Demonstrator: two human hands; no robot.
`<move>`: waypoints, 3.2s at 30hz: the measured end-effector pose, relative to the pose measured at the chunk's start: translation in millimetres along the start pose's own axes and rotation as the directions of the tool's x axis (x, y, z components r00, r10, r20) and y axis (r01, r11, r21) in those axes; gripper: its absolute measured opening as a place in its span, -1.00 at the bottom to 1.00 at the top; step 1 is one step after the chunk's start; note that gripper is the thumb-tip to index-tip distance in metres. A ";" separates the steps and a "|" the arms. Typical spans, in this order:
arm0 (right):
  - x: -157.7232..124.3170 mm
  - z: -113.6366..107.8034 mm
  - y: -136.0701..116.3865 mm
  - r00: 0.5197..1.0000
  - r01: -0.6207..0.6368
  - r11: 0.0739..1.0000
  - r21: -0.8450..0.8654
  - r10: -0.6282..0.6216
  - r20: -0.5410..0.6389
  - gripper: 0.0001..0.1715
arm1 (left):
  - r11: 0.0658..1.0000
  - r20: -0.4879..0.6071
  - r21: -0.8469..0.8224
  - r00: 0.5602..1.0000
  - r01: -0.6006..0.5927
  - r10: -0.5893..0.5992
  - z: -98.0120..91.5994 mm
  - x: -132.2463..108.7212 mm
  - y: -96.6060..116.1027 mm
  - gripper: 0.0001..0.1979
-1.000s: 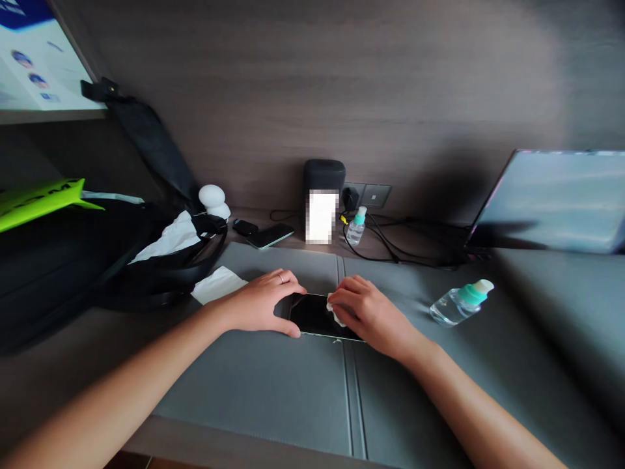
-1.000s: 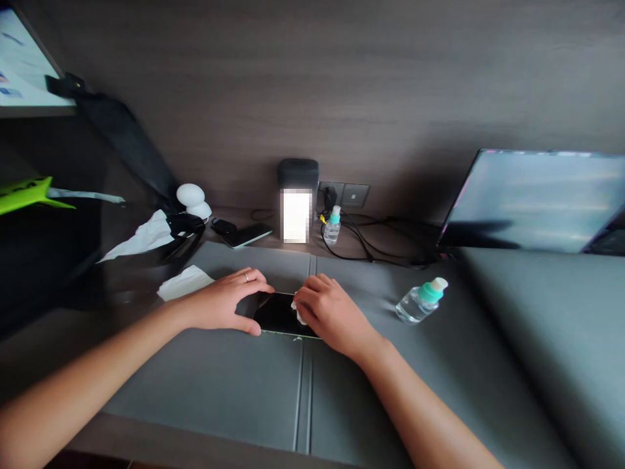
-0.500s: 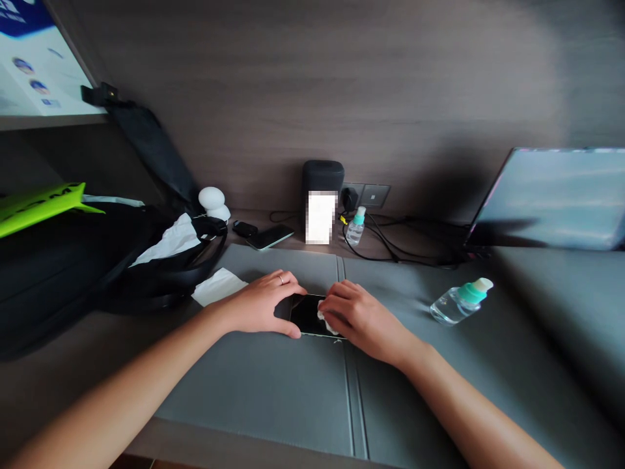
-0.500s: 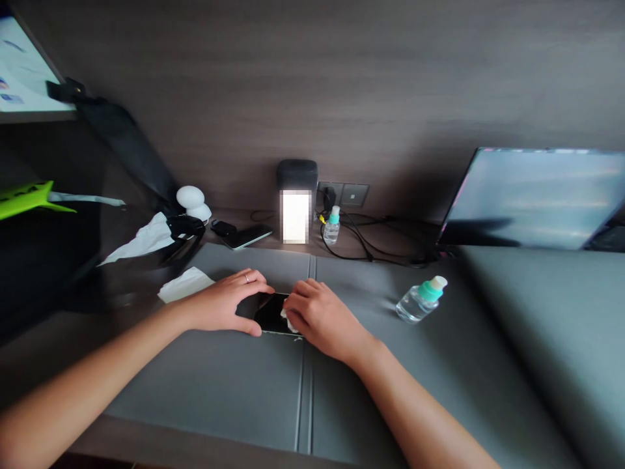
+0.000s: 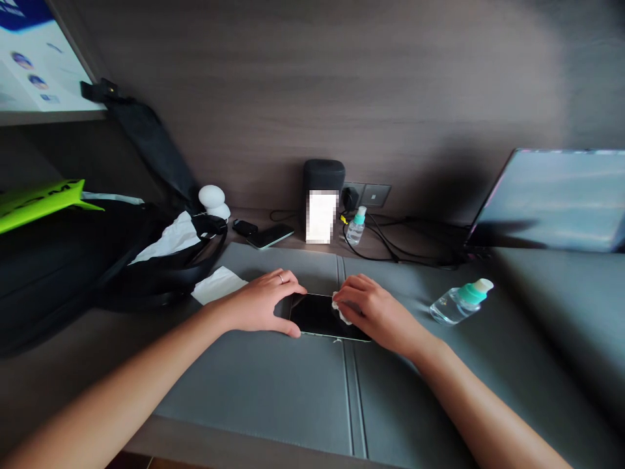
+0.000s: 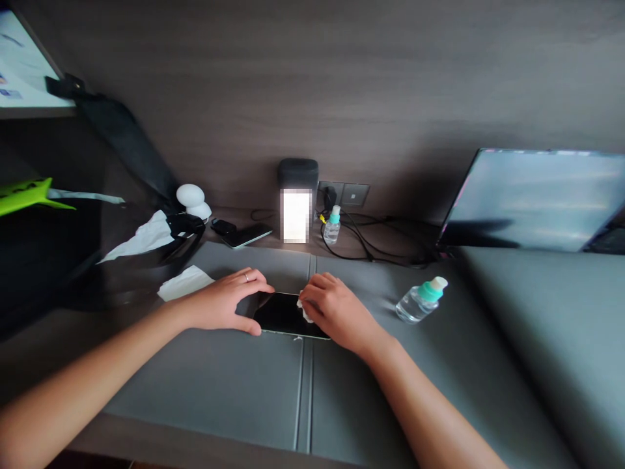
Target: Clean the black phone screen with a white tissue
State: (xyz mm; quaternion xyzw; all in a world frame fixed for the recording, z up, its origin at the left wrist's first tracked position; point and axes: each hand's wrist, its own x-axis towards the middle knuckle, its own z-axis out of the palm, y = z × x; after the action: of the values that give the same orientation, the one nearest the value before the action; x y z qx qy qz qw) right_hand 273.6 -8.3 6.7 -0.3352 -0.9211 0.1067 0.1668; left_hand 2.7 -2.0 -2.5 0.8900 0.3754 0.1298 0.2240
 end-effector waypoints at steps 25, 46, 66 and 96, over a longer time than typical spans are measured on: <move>-3.1 -7.1 3.2 0.999 0.022 0.997 0.078 -0.024 0.023 -0.84 | 1.000 -0.005 -0.002 1.000 0.002 -0.002 -0.7 -0.2 1.7 -0.36; -6.8 -12.5 5.0 0.996 -0.044 0.992 0.116 0.034 0.083 -0.81 | 1.000 -0.008 -0.015 1.000 -0.007 0.007 -1.9 -0.2 2.5 -0.37; 10.4 3.1 -14.2 0.996 0.093 0.996 -0.016 -0.093 0.014 -0.69 | 1.000 -0.010 -0.011 1.000 -0.002 0.002 -1.4 0.5 1.9 -0.36; 10.8 11.2 -24.0 0.994 0.108 0.994 0.030 -0.108 -0.006 -0.72 | 1.000 -0.007 -0.007 1.000 0.010 -0.010 0.7 0.5 1.2 -0.35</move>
State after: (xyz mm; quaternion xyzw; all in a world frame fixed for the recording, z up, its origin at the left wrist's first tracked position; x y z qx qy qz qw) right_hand 247.6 -20.2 6.4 -0.2825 -0.9358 0.1104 0.1794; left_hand 4.0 -2.6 -2.5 0.8868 0.3803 0.1330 0.2262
